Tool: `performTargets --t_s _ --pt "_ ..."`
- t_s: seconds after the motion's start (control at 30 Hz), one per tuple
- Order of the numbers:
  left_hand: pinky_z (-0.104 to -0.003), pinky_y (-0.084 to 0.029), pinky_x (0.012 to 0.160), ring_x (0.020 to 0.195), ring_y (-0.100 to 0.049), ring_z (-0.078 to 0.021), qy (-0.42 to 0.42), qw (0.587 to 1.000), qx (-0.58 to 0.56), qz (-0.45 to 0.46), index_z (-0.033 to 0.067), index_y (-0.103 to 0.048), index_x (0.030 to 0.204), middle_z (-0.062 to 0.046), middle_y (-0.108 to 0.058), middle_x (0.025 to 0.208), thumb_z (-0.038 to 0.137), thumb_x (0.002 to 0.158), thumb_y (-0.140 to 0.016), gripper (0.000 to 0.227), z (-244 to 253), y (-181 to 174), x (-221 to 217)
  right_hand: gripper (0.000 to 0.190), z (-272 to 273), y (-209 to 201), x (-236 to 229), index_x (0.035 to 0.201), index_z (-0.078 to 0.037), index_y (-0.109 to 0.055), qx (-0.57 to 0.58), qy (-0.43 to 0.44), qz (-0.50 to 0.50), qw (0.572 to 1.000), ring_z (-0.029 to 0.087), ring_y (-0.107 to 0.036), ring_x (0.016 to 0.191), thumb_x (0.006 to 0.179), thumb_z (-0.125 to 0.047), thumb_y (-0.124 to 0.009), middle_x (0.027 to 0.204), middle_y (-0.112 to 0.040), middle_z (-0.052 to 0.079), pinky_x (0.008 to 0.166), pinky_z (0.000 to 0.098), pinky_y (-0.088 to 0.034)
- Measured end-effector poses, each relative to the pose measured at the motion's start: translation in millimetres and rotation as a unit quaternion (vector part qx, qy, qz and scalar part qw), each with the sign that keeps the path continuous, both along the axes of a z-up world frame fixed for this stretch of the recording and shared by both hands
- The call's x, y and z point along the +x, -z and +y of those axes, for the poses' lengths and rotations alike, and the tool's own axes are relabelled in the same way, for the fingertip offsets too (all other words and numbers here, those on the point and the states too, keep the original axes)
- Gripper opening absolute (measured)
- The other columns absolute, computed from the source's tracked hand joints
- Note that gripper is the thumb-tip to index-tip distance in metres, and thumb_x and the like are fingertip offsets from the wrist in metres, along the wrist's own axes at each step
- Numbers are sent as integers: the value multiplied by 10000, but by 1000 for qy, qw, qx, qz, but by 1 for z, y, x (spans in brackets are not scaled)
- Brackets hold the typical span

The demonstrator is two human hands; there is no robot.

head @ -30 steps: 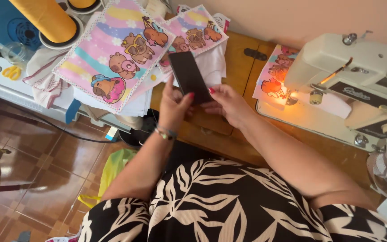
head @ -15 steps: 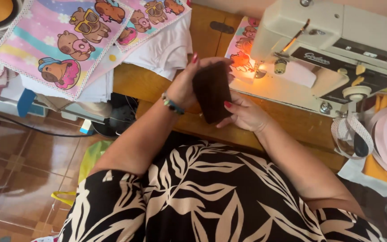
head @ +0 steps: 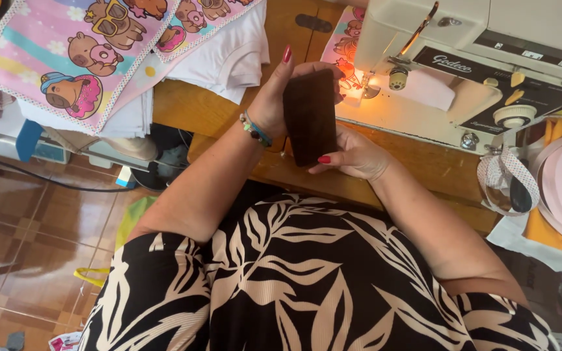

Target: Positioning and adjusting decorative patches on fabric pieces at a sewing station

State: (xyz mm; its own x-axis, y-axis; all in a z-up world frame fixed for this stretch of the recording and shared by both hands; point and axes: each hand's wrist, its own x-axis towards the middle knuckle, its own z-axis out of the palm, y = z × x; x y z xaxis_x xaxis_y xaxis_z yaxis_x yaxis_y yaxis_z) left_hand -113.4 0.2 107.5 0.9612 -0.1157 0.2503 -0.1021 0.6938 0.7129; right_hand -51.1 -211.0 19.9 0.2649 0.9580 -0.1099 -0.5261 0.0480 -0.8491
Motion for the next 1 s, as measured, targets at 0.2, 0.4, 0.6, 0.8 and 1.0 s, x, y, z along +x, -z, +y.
performTargets --t_s 0.2,0.4,0.6,0.8,1.0 --pt "-438 -561 1046 970 -678 -232 35 999 -4 -36 -24 -691 1183 -119 -680 1104 677 927 -548 760 1 1 6 812 2 -1 1 1437 -51 -473 30 -13 -22 999 385 -644 1239 780 -243 -910 1370 -621 243 941 536 -619" --pt "-373 -569 868 932 -709 -250 52 998 47 10 36 -701 1196 -151 -718 1018 755 872 -483 818 1 -7 8 772 5 -9 -3 1477 -54 -441 18 -6 -14 1000 374 -646 1223 812 -71 -834 1361 -625 230 920 499 -630" --pt "-447 -604 1013 962 -712 -235 56 997 51 -17 32 -722 1152 -119 -718 1067 737 880 -522 781 1 -14 7 709 9 -13 -7 1431 -17 -512 4 -12 -71 997 331 -666 1206 812 -115 -843 1324 -660 208 960 453 -613" --pt "-404 -601 879 995 -741 -299 1 994 92 60 25 -716 1201 -219 -748 1111 822 752 -465 949 2 -11 5 685 2 3 -2 1428 -55 -500 20 31 -30 999 352 -652 1227 823 -24 -821 1366 -634 196 983 519 -608" --pt "-537 -437 1148 1336 -554 -398 -162 939 304 8 -71 -436 1486 -313 -565 1398 492 971 -756 828 -4 67 -21 585 6 17 3 1365 -6 -557 106 118 38 987 464 -693 1130 828 176 -699 1276 -672 273 881 689 -595"
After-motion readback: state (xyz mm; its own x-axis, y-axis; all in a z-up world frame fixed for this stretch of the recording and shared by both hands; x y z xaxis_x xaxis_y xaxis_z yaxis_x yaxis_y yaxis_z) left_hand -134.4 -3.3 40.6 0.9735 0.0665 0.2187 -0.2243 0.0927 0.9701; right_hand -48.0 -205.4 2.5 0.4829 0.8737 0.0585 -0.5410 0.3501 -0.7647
